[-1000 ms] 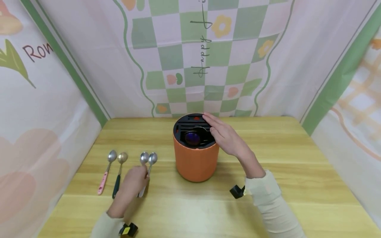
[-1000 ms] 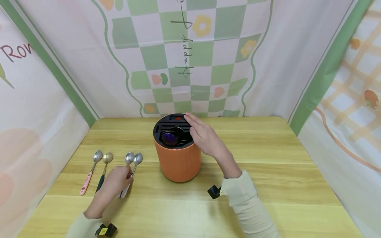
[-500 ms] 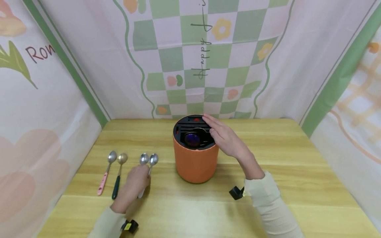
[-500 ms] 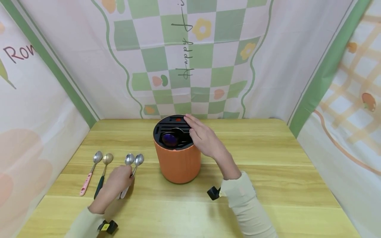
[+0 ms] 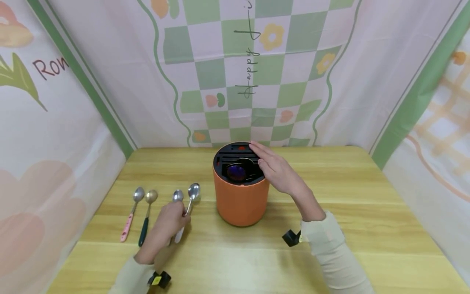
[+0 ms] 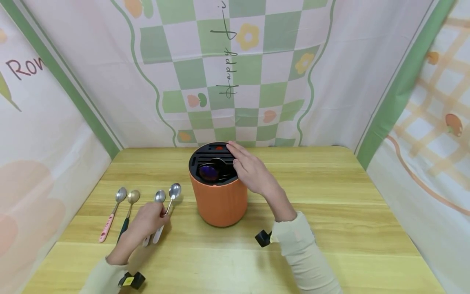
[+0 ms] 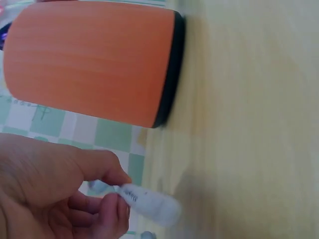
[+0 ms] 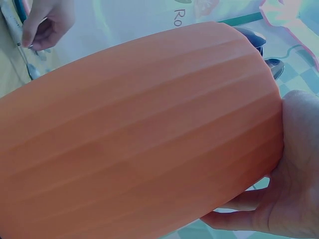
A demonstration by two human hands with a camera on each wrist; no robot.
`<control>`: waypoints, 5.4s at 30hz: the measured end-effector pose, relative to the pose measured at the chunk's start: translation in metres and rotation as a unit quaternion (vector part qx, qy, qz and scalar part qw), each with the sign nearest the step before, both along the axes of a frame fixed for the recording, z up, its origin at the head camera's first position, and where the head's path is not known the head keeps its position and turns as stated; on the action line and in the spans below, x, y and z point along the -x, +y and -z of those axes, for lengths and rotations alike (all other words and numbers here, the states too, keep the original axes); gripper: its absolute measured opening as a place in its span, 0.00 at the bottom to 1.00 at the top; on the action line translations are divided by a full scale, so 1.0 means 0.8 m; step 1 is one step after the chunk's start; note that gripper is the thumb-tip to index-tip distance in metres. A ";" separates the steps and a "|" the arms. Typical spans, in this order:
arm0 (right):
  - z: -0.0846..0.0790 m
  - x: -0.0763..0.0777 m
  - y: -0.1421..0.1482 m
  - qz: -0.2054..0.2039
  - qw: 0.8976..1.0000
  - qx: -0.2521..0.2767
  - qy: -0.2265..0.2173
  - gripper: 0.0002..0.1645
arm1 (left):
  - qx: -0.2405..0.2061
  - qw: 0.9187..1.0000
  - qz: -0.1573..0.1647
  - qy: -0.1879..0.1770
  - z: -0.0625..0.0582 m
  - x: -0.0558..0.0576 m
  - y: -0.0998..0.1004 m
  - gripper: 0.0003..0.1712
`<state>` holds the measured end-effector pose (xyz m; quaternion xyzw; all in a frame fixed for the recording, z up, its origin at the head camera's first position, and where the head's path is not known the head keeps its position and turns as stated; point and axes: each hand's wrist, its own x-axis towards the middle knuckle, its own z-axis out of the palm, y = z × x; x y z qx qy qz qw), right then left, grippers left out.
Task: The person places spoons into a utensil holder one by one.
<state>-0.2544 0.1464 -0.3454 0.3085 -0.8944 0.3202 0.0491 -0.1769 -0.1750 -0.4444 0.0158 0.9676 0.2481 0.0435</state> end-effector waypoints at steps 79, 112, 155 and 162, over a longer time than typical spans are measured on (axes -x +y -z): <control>-0.001 -0.003 0.001 0.003 1.000 0.003 0.004 0.31 | -0.150 0.903 0.158 0.370 -0.154 0.044 0.103 0.06; 0.004 -0.003 0.002 0.014 1.000 0.015 0.006 0.31 | -0.107 0.930 0.165 0.311 -0.155 0.049 0.106 0.05; 0.003 -0.005 -0.001 0.011 1.000 0.014 -0.005 0.31 | -0.100 0.957 0.105 0.252 -0.090 -0.002 0.024 0.07; 0.006 -0.005 -0.001 0.003 1.000 0.016 -0.003 0.31 | -0.076 0.971 0.059 0.220 -0.062 -0.007 0.000 0.08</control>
